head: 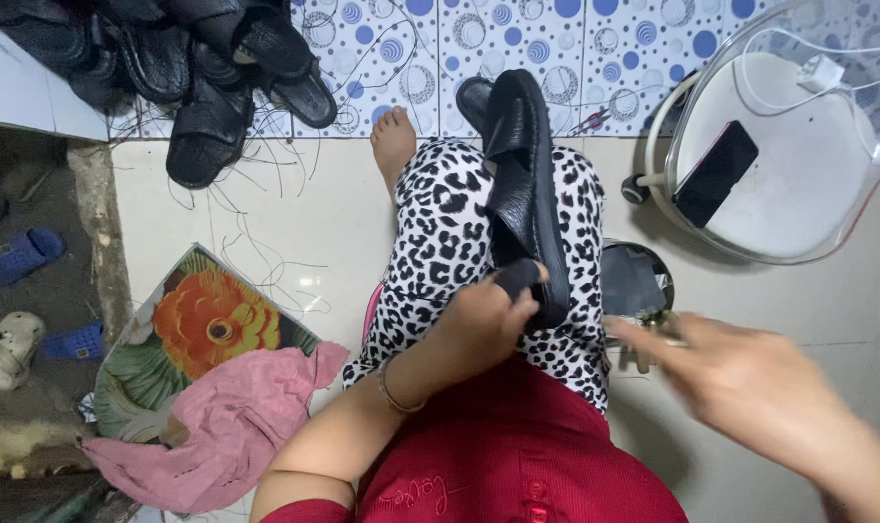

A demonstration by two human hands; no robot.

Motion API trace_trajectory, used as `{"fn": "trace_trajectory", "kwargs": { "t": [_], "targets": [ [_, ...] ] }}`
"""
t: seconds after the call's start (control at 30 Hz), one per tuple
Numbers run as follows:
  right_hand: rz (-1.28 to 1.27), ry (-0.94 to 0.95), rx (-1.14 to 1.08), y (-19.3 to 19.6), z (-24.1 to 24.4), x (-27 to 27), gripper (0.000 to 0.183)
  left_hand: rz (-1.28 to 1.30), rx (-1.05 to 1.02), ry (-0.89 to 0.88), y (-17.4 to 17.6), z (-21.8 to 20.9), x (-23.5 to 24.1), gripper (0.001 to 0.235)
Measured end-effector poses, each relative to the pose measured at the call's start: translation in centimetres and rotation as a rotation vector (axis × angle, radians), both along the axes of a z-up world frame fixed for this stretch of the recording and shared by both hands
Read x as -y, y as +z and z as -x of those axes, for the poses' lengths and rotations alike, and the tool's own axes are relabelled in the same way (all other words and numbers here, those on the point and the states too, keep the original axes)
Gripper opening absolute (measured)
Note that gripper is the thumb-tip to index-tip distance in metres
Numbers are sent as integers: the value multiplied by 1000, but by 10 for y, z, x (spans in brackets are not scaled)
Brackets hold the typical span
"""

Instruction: The person sits on the floor and sews a black shoe using a needle and thread. They repeatedly pass the needle through the shoe's sole and strap area, pulling the thread tight to secure the stitching.

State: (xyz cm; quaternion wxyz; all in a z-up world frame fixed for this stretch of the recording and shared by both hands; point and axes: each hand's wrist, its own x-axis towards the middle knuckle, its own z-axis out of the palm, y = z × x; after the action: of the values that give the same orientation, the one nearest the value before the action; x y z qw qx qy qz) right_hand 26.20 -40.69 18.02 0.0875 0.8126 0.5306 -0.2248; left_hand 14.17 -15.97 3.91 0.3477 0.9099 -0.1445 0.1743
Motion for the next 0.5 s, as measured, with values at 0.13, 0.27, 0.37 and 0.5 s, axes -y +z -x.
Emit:
{"fn": "trace_trajectory", "kwargs": {
  "t": [0.13, 0.27, 0.37, 0.5],
  "targets": [
    [67, -499, -146, -3, -12, 18, 59, 298, -78, 91, 34, -10, -19, 20],
    [-800, -908, -905, -82, 13, -4, 25, 552, -243, 137, 40, -13, -19, 46],
    [-956, -879, -983, -92, 31, -24, 33, 618, -233, 254, 25, -3, -10, 30],
    [-943, -728, -1123, -73, 31, -28, 37, 801, -201, 237, 22, 1, -17, 36]
  ]
}}
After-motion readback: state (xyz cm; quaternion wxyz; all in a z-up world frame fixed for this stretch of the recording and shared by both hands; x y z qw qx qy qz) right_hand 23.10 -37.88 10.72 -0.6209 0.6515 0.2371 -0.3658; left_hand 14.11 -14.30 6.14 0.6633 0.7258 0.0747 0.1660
